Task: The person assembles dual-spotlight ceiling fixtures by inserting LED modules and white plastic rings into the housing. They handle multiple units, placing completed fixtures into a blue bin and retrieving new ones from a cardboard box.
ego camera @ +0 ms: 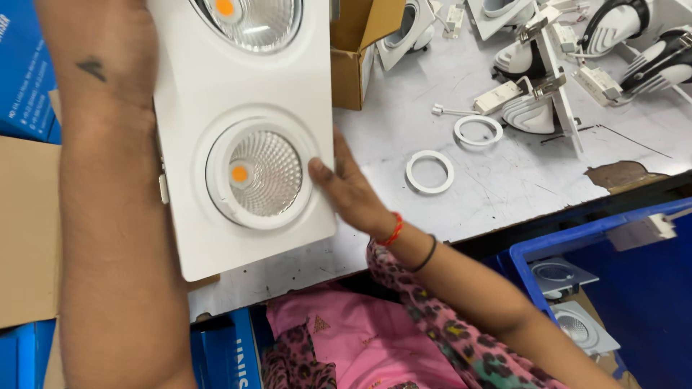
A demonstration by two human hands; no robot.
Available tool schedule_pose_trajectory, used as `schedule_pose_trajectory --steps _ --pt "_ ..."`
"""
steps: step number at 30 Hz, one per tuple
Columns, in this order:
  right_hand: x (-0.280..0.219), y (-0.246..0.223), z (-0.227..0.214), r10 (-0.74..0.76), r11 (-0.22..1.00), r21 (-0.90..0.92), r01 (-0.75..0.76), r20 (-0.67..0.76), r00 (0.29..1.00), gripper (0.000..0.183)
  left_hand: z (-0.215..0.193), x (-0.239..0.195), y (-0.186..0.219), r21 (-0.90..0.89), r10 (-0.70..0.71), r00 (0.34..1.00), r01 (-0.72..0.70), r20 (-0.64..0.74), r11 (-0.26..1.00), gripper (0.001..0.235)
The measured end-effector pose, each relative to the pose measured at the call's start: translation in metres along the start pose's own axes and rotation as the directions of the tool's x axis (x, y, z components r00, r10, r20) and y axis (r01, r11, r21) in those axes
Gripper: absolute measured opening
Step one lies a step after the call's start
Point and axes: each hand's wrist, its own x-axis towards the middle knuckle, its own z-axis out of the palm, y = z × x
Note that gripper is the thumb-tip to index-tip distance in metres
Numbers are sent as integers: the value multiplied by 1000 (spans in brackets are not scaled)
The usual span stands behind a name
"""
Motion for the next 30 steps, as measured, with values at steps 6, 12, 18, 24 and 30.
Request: schedule_pose_trajectory --steps 6,12,18,24,30 --pt "-36 64 -1 270 953 -161 -258 56 961 72 25 -36 -34 -248 -345 938 324 -45 913 40" --pt "-81 48 -31 139 926 -339 -167 -106 985 82 62 -118 -54 -552 -675 735 591 67 588 55" --pt "-70 8 -70 -254 564 -820 103 -53 966 51 115 -183 -40 -547 -737 659 676 148 494 52" --pt "-36 -2 -68 -111 512 -823 246 221 969 44 129 -207 -23 -611 -812 519 743 267 274 48" --pt "5 3 -64 5 443 -805 395 442 897 46 124 -212 -20 -589 -798 539 748 270 307 48"
